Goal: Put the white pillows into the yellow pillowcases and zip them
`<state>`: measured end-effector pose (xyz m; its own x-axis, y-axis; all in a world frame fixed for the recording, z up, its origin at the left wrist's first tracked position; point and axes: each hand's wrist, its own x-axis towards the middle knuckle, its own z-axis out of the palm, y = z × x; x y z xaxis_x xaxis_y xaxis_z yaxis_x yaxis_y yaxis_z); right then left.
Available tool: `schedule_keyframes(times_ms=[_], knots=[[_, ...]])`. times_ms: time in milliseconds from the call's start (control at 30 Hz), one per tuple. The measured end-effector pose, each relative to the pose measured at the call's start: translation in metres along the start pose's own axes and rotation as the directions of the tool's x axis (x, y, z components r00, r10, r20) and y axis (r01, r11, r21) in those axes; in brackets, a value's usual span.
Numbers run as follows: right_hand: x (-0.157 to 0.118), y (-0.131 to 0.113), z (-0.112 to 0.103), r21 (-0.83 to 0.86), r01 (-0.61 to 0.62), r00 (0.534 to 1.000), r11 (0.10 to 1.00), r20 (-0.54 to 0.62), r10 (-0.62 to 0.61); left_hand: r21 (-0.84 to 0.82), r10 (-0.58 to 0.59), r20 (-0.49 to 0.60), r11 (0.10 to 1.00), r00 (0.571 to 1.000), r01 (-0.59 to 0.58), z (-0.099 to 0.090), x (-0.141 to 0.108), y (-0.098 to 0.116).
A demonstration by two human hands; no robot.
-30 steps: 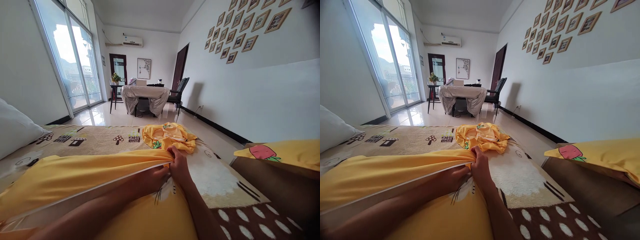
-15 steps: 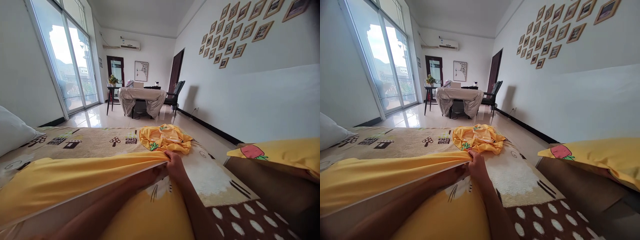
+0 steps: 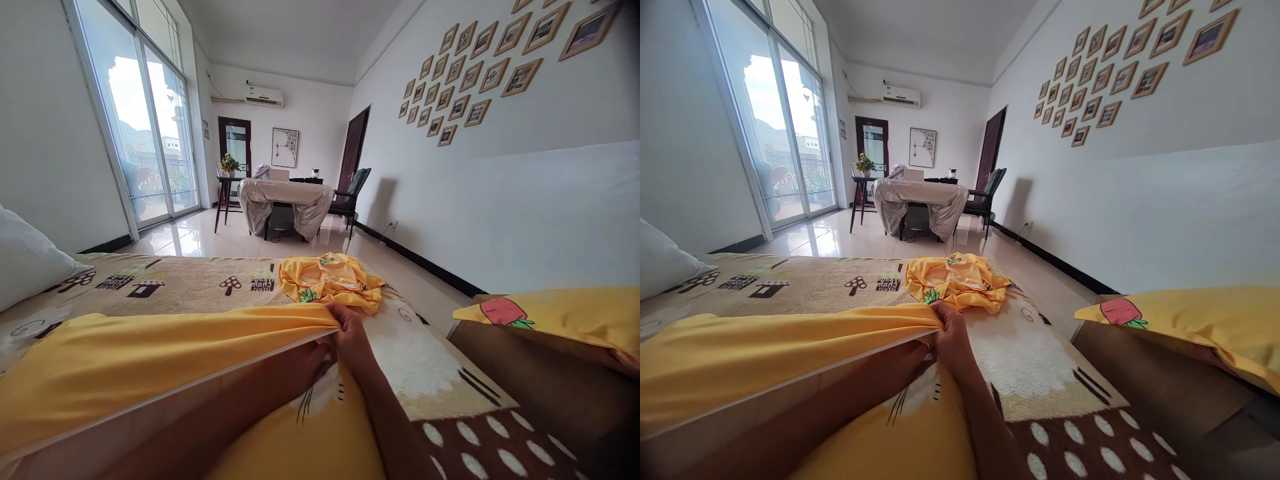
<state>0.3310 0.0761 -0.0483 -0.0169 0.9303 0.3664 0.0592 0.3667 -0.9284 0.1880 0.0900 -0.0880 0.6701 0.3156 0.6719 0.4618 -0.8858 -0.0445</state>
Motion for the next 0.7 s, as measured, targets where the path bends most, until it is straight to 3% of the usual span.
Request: schedule_keyframes(times_ms=[167,333,500,700], knots=[[-0.002,-0.002,0.001,0.047,-0.020,1.000,0.999,0.000,0.020,0.060,0.085,-0.098,0.995,0.992,-0.079,-0.016,0.000,0.005],[-0.001,0.001,0.000,-0.173,0.028,0.998,0.984,-0.049,-0.037,0.137,0.085,-0.020,0.987,0.996,-0.081,-0.008,-0.006,0.004],[0.000,0.004,-0.001,-0.357,0.017,0.990,0.934,-0.122,-0.065,0.188,-0.006,-0.055,0.982,0.998,0.017,0.003,-0.005,0.000],[0.000,0.004,-0.001,-0.472,-0.004,0.987,0.882,-0.143,-0.072,0.184,-0.012,-0.072,0.983,0.997,0.026,0.002,-0.002,0.000]])
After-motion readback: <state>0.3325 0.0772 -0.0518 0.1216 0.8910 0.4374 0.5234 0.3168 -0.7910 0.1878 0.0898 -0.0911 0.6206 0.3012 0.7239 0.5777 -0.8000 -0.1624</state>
